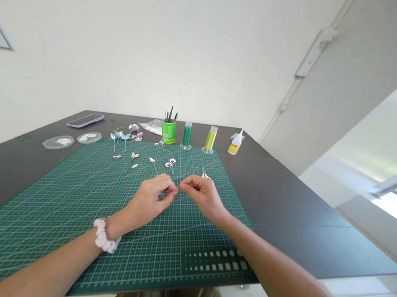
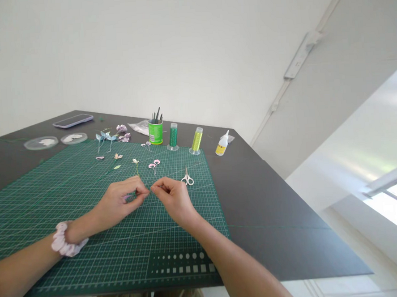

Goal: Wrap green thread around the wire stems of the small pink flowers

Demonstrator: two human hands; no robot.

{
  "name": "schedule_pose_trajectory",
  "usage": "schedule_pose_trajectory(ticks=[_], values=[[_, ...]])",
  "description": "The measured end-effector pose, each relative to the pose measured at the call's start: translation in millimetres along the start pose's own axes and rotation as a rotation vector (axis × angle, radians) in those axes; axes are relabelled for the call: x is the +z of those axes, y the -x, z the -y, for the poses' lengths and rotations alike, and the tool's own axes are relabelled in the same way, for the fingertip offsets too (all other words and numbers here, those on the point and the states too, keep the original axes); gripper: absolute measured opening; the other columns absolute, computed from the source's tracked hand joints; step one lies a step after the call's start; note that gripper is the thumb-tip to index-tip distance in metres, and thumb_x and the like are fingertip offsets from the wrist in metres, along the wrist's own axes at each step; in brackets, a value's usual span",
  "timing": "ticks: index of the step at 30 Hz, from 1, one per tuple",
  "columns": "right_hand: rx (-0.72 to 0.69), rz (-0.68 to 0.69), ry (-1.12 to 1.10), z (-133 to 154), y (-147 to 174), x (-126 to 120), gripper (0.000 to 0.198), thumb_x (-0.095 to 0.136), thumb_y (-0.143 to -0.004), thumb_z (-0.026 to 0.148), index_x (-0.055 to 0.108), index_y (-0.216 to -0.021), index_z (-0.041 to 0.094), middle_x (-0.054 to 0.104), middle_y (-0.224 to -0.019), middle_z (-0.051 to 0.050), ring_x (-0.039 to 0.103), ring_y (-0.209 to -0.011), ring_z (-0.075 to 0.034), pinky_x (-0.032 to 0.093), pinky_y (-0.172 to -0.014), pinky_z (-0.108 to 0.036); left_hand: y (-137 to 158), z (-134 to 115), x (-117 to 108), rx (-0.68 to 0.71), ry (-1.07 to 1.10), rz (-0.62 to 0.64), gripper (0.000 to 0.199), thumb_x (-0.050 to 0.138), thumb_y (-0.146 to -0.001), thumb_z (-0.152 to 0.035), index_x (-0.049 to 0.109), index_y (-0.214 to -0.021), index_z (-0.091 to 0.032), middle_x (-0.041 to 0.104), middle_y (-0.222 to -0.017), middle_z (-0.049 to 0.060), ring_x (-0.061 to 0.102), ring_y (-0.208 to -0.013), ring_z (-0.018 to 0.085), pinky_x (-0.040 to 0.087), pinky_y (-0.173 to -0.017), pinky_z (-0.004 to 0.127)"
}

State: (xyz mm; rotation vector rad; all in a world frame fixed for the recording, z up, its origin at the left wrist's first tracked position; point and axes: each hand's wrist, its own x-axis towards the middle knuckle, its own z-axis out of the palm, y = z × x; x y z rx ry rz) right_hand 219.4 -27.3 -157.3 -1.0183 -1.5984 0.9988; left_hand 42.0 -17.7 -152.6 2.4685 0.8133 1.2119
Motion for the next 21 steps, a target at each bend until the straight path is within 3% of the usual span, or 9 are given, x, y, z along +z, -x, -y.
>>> schedule_pose_trajectory(ticks=[3, 6, 14, 21], values=[[0.243, 0.164, -0.31, 1.7, -3.2, -3.4, 0.017, 0.066, -0.072, 0.034, 0.059, -0.065, 0.019, 0.032, -0.043, 0.011, 0.021, -0.04, -0.006, 0.017, -0.04, -0.022, 0.3, -2.0, -0.7, -0.039, 0.049, 0.025, 0.019, 0.052, -0.086, -0.016, 0.057, -0.068, -0.017, 0.058, -0.065, -0.002, 0.052, -0.06, 0.01, 0.042, -0.059, 0.022], [0.371, 0.255, -0.508, 2.1, -3.9, -5.4, 0.018, 0.071, -0.067, 0.032, 0.059, -0.065, 0.019, 0.031, -0.041, 0.012, 0.018, -0.039, -0.005, 0.014, -0.039, -0.021, 0.4, -3.4, -1.8, -0.09, 0.108, 0.039, 0.019, 0.053, -0.086, -0.018, 0.057, -0.068, -0.017, 0.058, -0.064, -0.002, 0.052, -0.059, 0.01, 0.041, -0.058, 0.022], [0.442, 0.332, -0.617, 0.9, -1.6, -2.0, 0.017, 0.073, -0.068, 0.03, 0.062, -0.068, 0.017, 0.031, -0.04, 0.013, 0.015, -0.039, -0.004, 0.011, -0.039, -0.021, -2.3, -3.0, -3.2, -0.196, 0.163, -0.028, 0.02, 0.054, -0.085, -0.021, 0.059, -0.066, -0.016, 0.058, -0.062, -0.002, 0.051, -0.057, 0.01, 0.038, -0.053, 0.021], [0.407, 0.281, -0.587, -0.4, 0.2, 1.2, 0.016, 0.073, -0.068, 0.031, 0.064, -0.068, 0.017, 0.03, -0.041, 0.013, 0.016, -0.039, -0.004, 0.012, -0.039, -0.021, -2.8, -1.6, -0.2, -0.189, 0.051, -0.095, 0.019, 0.051, -0.084, -0.02, 0.058, -0.066, -0.017, 0.06, -0.062, -0.002, 0.053, -0.057, 0.011, 0.04, -0.055, 0.021]])
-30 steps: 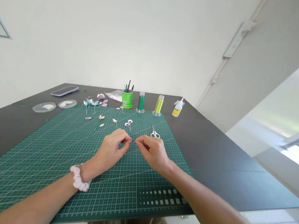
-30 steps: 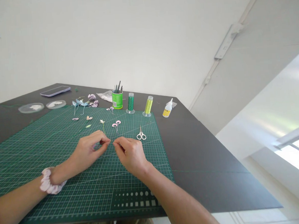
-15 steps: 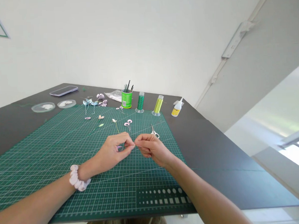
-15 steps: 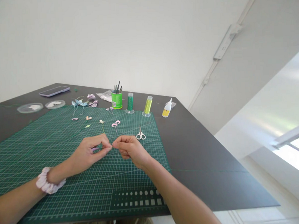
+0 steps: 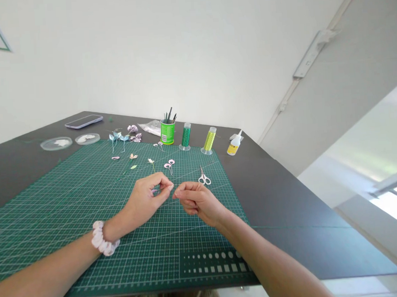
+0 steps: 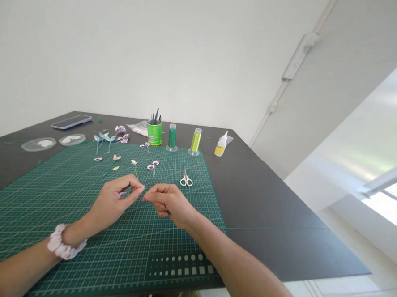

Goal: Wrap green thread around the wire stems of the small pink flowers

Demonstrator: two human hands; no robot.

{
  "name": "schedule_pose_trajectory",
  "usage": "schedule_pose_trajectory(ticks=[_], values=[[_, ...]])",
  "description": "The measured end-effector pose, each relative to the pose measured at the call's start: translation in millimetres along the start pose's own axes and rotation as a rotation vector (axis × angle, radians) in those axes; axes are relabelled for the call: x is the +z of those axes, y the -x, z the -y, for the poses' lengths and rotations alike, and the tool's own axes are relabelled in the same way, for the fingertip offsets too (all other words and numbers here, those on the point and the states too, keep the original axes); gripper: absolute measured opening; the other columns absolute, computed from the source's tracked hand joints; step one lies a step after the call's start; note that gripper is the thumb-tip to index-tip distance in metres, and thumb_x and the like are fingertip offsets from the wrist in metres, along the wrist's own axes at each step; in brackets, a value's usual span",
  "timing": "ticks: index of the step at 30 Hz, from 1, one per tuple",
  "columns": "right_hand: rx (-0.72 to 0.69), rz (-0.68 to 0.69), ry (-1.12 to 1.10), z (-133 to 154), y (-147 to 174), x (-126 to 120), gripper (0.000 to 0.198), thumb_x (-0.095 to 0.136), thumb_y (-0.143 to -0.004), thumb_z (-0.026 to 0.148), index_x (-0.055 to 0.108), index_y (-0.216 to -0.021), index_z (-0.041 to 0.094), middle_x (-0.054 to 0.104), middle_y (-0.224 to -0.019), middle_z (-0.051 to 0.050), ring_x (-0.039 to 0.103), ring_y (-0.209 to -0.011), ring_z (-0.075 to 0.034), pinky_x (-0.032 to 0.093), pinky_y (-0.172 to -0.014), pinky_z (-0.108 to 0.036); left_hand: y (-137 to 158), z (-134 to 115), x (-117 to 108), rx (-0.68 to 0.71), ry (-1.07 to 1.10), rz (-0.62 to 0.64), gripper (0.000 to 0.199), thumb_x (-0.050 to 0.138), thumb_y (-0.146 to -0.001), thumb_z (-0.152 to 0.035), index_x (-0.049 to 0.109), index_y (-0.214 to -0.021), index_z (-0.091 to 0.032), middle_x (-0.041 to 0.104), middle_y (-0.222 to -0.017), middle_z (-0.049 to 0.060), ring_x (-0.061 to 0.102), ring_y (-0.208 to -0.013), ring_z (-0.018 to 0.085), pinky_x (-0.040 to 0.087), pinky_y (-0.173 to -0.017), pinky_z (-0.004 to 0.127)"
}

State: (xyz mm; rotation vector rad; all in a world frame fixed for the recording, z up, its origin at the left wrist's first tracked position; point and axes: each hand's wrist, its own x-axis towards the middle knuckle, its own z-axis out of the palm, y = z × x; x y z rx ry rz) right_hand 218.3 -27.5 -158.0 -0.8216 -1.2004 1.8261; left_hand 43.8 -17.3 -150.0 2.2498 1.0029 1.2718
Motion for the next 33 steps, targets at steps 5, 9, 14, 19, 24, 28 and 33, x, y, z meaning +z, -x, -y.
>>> schedule_pose_trajectory(ticks=[5, 9, 14, 19, 24, 28, 33], values=[[-0.074, -0.095, 0.105, -2, -1, 3, 0.018, 0.072, -0.068, 0.033, 0.061, -0.065, 0.018, 0.032, -0.042, 0.012, 0.019, -0.04, -0.005, 0.014, -0.039, -0.022, 1, 1, 2, 0.042, -0.075, -0.041, 0.019, 0.05, -0.084, -0.017, 0.055, -0.065, -0.017, 0.057, -0.062, -0.002, 0.053, -0.057, 0.01, 0.04, -0.055, 0.021], [-0.272, -0.204, 0.384, -6, -2, 5, 0.018, 0.066, -0.073, 0.031, 0.059, -0.062, 0.019, 0.037, -0.047, 0.008, 0.027, -0.044, -0.007, 0.021, -0.043, -0.023, 2, 3, 2, 0.063, -0.123, -0.052, 0.018, 0.05, -0.084, -0.015, 0.055, -0.067, -0.018, 0.058, -0.064, -0.002, 0.053, -0.059, 0.011, 0.041, -0.057, 0.022], [-0.506, -0.302, 0.72, -12, 1, 4, 0.021, 0.056, -0.083, 0.027, 0.059, -0.063, 0.019, 0.038, -0.05, 0.006, 0.032, -0.047, -0.009, 0.026, -0.047, -0.024, 3, 5, 3, 0.092, -0.156, -0.053, 0.018, 0.05, -0.084, -0.012, 0.055, -0.067, -0.018, 0.058, -0.065, -0.001, 0.054, -0.061, 0.012, 0.042, -0.059, 0.023], [-0.693, -0.31, 0.994, -10, 4, 2, 0.024, 0.049, -0.09, 0.023, 0.063, -0.071, 0.019, 0.053, -0.057, 0.002, 0.042, -0.049, -0.01, 0.033, -0.051, -0.024, 3, 7, 3, 0.126, -0.159, -0.037, 0.019, 0.049, -0.085, -0.011, 0.055, -0.068, -0.017, 0.058, -0.066, -0.001, 0.053, -0.062, 0.013, 0.042, -0.06, 0.024], [-0.798, -0.342, 1.046, -8, 4, 1, 0.024, 0.048, -0.091, 0.022, 0.066, -0.075, 0.018, 0.059, -0.059, 0.001, 0.045, -0.049, -0.01, 0.036, -0.05, -0.023, 3, 6, 3, 0.182, -0.112, 0.01, 0.018, 0.049, -0.086, -0.01, 0.055, -0.07, -0.017, 0.054, -0.065, -0.002, 0.052, -0.063, 0.012, 0.04, -0.059, 0.022], [-0.782, -0.343, 0.99, -8, 3, 2, 0.023, 0.05, -0.089, 0.023, 0.066, -0.073, 0.018, 0.054, -0.056, 0.002, 0.042, -0.048, -0.01, 0.034, -0.049, -0.023, 3, 5, 3, 0.195, -0.085, 0.042, 0.019, 0.05, -0.086, -0.011, 0.054, -0.068, -0.017, 0.051, -0.063, -0.003, 0.05, -0.061, 0.011, 0.039, -0.058, 0.021], [-0.584, -0.356, 0.739, -4, 0, 3, 0.02, 0.055, -0.083, 0.028, 0.063, -0.067, 0.018, 0.039, -0.05, 0.006, 0.032, -0.046, -0.009, 0.026, -0.045, -0.024, 4, 5, 3, 0.197, -0.046, 0.058, 0.018, 0.051, -0.085, -0.01, 0.054, -0.069, -0.017, 0.053, -0.063, -0.003, 0.051, -0.062, 0.01, 0.041, -0.06, 0.021]])
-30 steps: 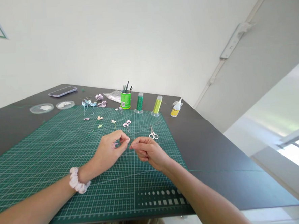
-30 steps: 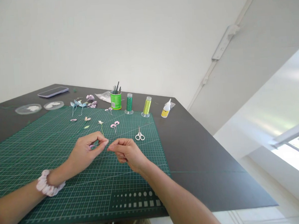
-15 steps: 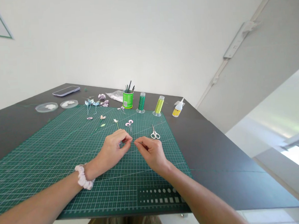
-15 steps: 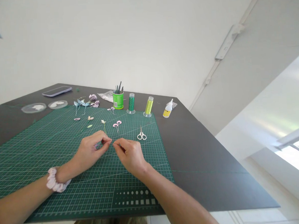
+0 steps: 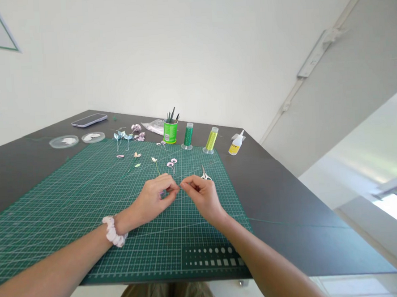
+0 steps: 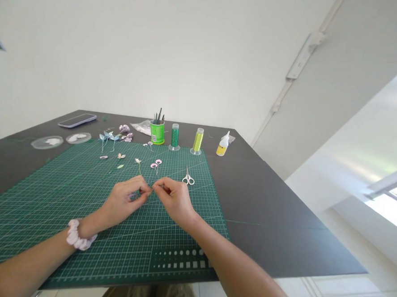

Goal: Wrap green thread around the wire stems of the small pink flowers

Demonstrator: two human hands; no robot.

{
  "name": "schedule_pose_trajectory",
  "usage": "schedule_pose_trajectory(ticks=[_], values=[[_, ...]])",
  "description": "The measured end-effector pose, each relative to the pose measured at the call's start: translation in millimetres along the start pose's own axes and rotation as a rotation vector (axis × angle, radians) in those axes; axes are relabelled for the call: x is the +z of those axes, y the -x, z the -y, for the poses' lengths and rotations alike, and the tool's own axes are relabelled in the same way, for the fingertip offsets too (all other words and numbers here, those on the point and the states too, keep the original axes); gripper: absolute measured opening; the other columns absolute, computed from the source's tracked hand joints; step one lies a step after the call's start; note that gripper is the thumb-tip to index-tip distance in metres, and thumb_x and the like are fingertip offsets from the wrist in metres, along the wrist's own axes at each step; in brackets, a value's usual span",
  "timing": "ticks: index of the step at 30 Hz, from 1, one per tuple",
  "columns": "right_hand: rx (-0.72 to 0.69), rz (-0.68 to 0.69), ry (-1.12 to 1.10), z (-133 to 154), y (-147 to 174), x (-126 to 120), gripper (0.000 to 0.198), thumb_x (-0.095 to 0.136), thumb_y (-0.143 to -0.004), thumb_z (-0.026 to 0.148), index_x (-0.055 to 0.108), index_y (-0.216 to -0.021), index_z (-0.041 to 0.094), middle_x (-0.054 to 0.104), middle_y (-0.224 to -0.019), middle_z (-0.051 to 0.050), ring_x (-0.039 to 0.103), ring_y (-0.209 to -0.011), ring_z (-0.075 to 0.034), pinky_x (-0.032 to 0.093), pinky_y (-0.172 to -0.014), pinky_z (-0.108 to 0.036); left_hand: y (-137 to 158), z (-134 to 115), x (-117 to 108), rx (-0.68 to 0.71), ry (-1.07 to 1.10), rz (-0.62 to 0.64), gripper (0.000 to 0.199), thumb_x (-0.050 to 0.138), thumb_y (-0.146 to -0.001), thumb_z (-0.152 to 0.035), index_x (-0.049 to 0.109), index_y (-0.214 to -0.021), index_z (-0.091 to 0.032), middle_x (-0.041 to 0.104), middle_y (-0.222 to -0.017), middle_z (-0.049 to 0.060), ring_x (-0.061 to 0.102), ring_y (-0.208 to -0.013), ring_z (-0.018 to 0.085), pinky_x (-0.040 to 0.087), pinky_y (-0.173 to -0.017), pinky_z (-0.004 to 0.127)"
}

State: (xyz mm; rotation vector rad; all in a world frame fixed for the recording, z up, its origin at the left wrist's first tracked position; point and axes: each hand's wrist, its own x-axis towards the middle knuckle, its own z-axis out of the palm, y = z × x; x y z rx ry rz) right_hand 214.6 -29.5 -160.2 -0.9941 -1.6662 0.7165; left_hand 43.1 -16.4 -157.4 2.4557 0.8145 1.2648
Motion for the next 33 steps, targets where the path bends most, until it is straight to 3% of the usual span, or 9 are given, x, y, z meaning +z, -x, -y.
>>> schedule_pose_trajectory(ticks=[7, 12, 26, 33], values=[[0.367, 0.105, -0.441, -0.2, -8.7, -2.9, 0.018, 0.068, -0.07, 0.033, 0.062, -0.062, 0.018, 0.033, -0.044, 0.01, 0.021, -0.041, -0.006, 0.016, -0.04, -0.023, -0.1, -0.1, -0.2, -0.011, 0.054, -0.016, 0.018, 0.053, -0.087, -0.012, 0.058, -0.07, -0.016, 0.057, -0.066, -0.002, 0.052, -0.061, 0.009, 0.041, -0.06, 0.02], [0.523, 0.19, -0.677, -1.5, -9.4, -2.7, 0.018, 0.072, -0.065, 0.031, 0.06, -0.06, 0.018, 0.028, -0.042, 0.012, 0.016, -0.04, -0.004, 0.011, -0.039, -0.022, -0.3, -1.3, -1.8, -0.054, 0.099, -0.026, 0.016, 0.055, -0.086, -0.013, 0.059, -0.07, -0.015, 0.058, -0.066, -0.002, 0.053, -0.061, 0.009, 0.041, -0.06, 0.02], [0.562, 0.218, -0.728, 3.3, -5.4, 0.6, 0.013, 0.07, -0.065, 0.027, 0.062, -0.062, 0.017, 0.028, -0.042, 0.013, 0.015, -0.04, -0.004, 0.01, -0.04, -0.022, -1.4, 2.4, 0.8, -0.142, 0.001, -0.098, 0.017, 0.051, -0.084, -0.014, 0.058, -0.069, -0.015, 0.06, -0.064, -0.001, 0.056, -0.059, 0.011, 0.042, -0.057, 0.021], [0.462, 0.104, -0.518, 2.7, -2.1, 5.5, 0.017, 0.068, -0.068, 0.033, 0.062, -0.062, 0.018, 0.035, -0.042, 0.01, 0.02, -0.04, -0.005, 0.015, -0.04, -0.024, -0.8, 1.2, 1.1, -0.139, -0.066, -0.126, 0.019, 0.05, -0.084, -0.014, 0.056, -0.066, -0.017, 0.058, -0.063, -0.001, 0.053, -0.058, 0.011, 0.04, -0.057, 0.022]])
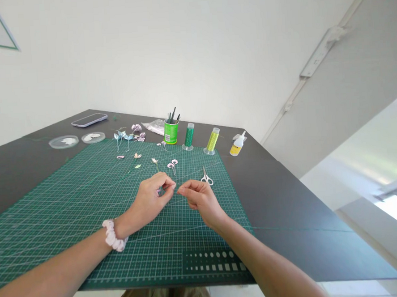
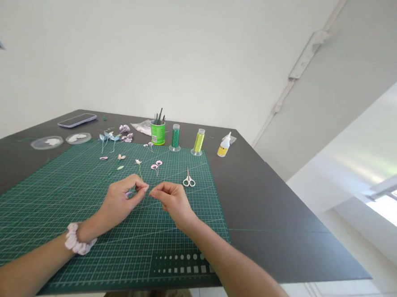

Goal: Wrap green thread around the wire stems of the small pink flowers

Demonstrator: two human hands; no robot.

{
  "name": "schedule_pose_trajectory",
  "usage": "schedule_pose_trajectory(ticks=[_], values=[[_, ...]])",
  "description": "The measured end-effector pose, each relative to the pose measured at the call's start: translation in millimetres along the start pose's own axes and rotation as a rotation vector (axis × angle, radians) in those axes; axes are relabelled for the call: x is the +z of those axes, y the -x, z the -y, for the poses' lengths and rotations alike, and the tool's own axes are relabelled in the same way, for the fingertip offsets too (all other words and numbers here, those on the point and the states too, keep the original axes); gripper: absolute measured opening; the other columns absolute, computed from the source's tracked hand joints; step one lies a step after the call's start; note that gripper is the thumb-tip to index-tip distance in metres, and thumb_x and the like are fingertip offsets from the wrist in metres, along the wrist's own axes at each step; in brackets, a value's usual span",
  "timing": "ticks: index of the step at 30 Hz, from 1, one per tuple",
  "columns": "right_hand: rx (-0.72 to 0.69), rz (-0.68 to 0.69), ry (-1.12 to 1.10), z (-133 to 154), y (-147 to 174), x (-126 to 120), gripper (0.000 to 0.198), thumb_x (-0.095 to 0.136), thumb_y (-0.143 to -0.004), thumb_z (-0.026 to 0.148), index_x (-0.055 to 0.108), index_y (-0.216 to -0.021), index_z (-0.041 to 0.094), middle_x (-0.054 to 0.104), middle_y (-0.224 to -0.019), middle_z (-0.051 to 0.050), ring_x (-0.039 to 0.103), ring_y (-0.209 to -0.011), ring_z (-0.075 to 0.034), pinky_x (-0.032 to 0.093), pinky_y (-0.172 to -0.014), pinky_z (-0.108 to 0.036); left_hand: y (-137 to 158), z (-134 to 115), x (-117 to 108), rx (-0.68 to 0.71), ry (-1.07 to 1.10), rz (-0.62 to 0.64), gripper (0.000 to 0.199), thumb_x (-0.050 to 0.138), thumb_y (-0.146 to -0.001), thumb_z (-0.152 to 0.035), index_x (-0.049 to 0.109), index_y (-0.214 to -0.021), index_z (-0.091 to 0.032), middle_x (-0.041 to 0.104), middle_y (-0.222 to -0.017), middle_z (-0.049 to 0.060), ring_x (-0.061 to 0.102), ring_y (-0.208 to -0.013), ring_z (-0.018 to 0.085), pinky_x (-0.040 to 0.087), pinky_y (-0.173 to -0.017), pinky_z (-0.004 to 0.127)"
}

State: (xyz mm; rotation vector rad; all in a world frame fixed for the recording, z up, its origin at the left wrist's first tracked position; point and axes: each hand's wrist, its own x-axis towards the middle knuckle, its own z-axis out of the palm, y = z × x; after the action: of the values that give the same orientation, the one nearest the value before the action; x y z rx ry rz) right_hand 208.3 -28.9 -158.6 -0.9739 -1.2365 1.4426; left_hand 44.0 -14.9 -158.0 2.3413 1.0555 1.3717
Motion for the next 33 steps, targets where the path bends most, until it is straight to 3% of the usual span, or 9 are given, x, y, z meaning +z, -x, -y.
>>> schedule_pose_trajectory(ticks=[5, 11, 16, 24, 29, 33], values=[[-0.185, -0.098, 0.246, 0, 2, 3, 0.021, 0.064, -0.073, 0.031, 0.058, -0.057, 0.019, 0.041, -0.049, 0.006, 0.03, -0.048, -0.009, 0.025, -0.046, -0.025, -1, 0, -1, 0.017, -0.035, -0.006, 0.018, 0.05, -0.084, -0.014, 0.056, -0.067, -0.017, 0.057, -0.064, -0.001, 0.053, -0.06, 0.012, 0.041, -0.058, 0.023], [-0.383, -0.142, 0.49, -3, 7, 0, 0.02, 0.057, -0.083, 0.028, 0.061, -0.065, 0.02, 0.04, -0.051, 0.005, 0.031, -0.047, -0.01, 0.025, -0.048, -0.027, -1, 1, -1, 0.065, -0.042, 0.016, 0.019, 0.049, -0.085, -0.012, 0.055, -0.068, -0.018, 0.057, -0.065, -0.001, 0.054, -0.062, 0.012, 0.042, -0.059, 0.024], [-0.442, -0.152, 0.546, -3, 5, -4, 0.018, 0.056, -0.085, 0.027, 0.064, -0.071, 0.021, 0.042, -0.053, 0.004, 0.033, -0.048, -0.011, 0.026, -0.05, -0.027, -2, 0, -2, 0.128, -0.025, 0.064, 0.019, 0.049, -0.086, -0.01, 0.057, -0.071, -0.017, 0.056, -0.065, -0.001, 0.053, -0.063, 0.012, 0.041, -0.059, 0.022], [-0.251, -0.109, 0.272, 2, -2, -6, 0.017, 0.063, -0.076, 0.031, 0.061, -0.063, 0.02, 0.039, -0.051, 0.006, 0.029, -0.047, -0.009, 0.023, -0.046, -0.026, -1, -1, -3, 0.195, 0.05, 0.108, 0.018, 0.052, -0.088, -0.01, 0.058, -0.073, -0.017, 0.059, -0.066, -0.001, 0.053, -0.064, 0.011, 0.042, -0.062, 0.021], [0.03, 0.035, -0.028, 5, -4, -8, 0.017, 0.069, -0.067, 0.033, 0.062, -0.061, 0.019, 0.03, -0.042, 0.011, 0.017, -0.041, -0.006, 0.014, -0.041, -0.024, -2, -3, -6, 0.087, 0.135, 0.112, 0.018, 0.054, -0.087, -0.014, 0.06, -0.071, -0.017, 0.059, -0.065, -0.001, 0.054, -0.061, 0.011, 0.042, -0.06, 0.022], [0.119, 0.124, -0.141, 5, -1, -5, 0.015, 0.072, -0.064, 0.03, 0.063, -0.061, 0.018, 0.029, -0.042, 0.012, 0.016, -0.041, -0.005, 0.012, -0.041, -0.023, -3, -4, -6, -0.009, 0.153, 0.087, 0.018, 0.054, -0.085, -0.017, 0.061, -0.069, -0.016, 0.061, -0.064, -0.001, 0.055, -0.059, 0.011, 0.041, -0.056, 0.022]])
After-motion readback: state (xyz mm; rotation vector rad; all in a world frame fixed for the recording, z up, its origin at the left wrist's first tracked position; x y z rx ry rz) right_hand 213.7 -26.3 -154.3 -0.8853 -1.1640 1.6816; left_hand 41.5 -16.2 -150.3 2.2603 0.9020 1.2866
